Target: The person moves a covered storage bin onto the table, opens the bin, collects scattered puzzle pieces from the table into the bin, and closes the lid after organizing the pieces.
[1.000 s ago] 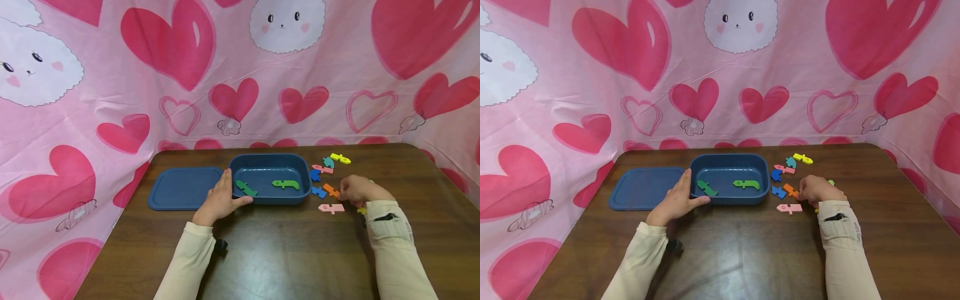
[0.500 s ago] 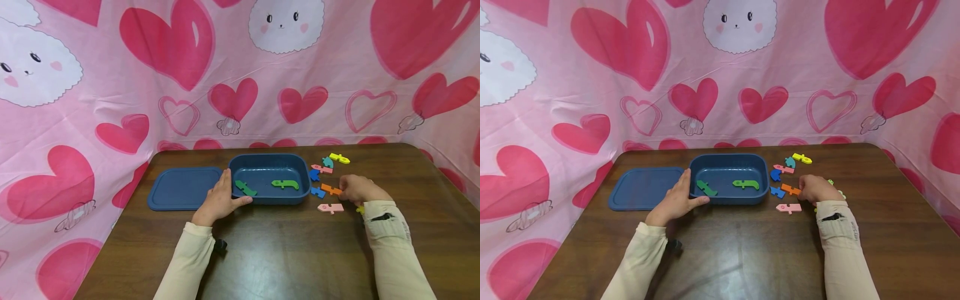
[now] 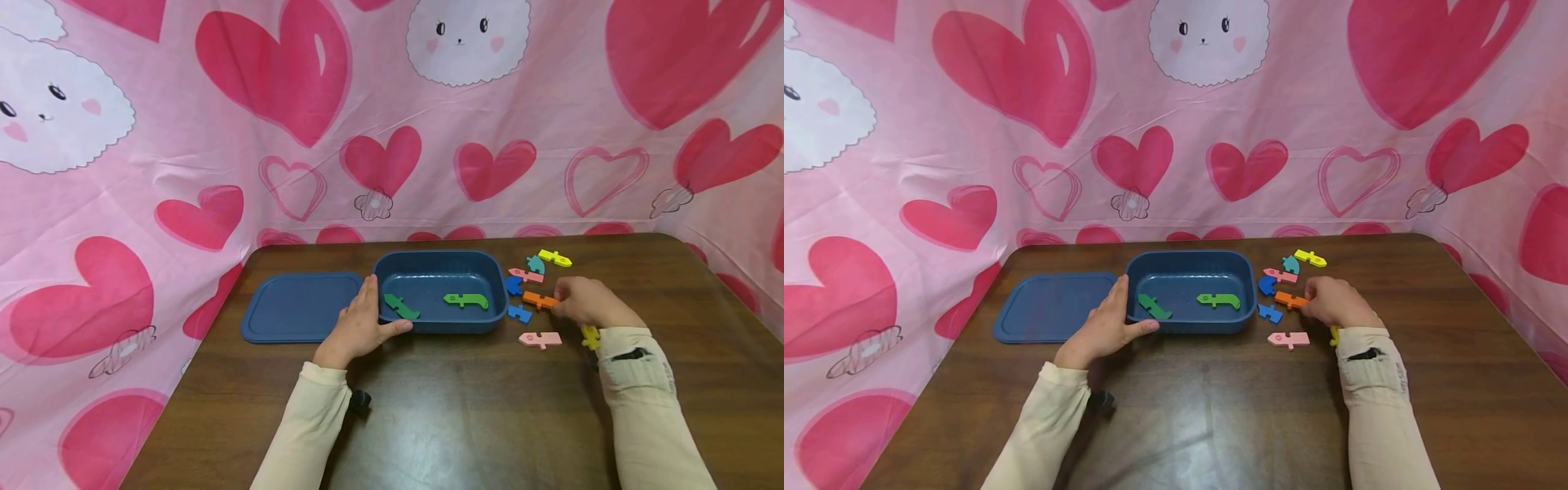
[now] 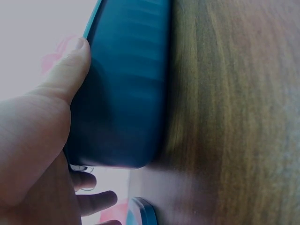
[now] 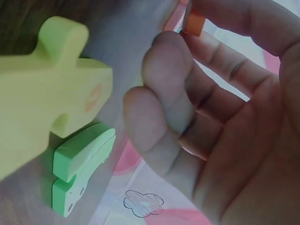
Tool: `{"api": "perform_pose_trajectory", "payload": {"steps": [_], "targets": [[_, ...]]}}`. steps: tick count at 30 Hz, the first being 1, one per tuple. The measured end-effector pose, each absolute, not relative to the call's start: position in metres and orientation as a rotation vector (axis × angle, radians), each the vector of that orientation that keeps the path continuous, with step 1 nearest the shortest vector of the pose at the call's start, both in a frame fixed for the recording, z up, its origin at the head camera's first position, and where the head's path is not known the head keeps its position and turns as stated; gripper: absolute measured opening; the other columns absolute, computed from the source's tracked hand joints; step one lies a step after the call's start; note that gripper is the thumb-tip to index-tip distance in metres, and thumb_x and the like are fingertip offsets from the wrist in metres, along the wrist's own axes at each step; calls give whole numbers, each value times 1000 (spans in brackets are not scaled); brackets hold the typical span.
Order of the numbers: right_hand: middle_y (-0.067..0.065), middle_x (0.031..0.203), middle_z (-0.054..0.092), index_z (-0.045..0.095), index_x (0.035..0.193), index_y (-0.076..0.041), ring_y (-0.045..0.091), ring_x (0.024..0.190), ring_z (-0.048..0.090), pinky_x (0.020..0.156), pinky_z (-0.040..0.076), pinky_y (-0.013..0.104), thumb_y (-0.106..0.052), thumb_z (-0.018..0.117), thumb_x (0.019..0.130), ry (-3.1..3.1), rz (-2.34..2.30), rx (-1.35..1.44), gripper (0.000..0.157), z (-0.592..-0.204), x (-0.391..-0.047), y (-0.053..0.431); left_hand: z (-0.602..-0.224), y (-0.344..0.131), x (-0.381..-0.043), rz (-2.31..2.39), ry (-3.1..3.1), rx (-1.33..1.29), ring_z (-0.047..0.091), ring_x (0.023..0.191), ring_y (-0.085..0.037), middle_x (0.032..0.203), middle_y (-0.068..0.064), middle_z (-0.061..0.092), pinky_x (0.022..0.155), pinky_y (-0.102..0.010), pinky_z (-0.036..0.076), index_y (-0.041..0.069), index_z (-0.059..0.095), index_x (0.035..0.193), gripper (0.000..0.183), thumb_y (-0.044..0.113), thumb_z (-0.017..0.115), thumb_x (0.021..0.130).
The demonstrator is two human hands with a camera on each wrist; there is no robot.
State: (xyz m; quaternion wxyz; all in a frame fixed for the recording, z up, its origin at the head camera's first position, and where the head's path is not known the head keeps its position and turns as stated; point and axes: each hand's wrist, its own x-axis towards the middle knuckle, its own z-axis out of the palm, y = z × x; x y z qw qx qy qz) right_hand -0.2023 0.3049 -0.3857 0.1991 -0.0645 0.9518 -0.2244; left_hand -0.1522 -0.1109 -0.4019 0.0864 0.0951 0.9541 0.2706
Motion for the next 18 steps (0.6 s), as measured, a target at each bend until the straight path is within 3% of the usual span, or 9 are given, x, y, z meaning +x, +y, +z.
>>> {"api": "perform_pose_trajectory", "payload": {"steps": [11,18], "targets": [[16,99,63,61,108,-4,28,80,55,65,51,37,-22,72,91,2744,-799,-252,27,-374,-200,293,-402,-111,-153,798,2842,284,10,152,-34,168,-12,2,114,-65,18,4,-2,161,119,68,65,87],[13,94,61,60,105,-5,27,77,55,61,49,35,-21,72,92,2757,-848,-312,23,-364,-193,281,-401,-110,-152,809,2836,279,10,152,-34,168,-12,2,114,-65,17,4,-2,162,119,68,65,87]]}}
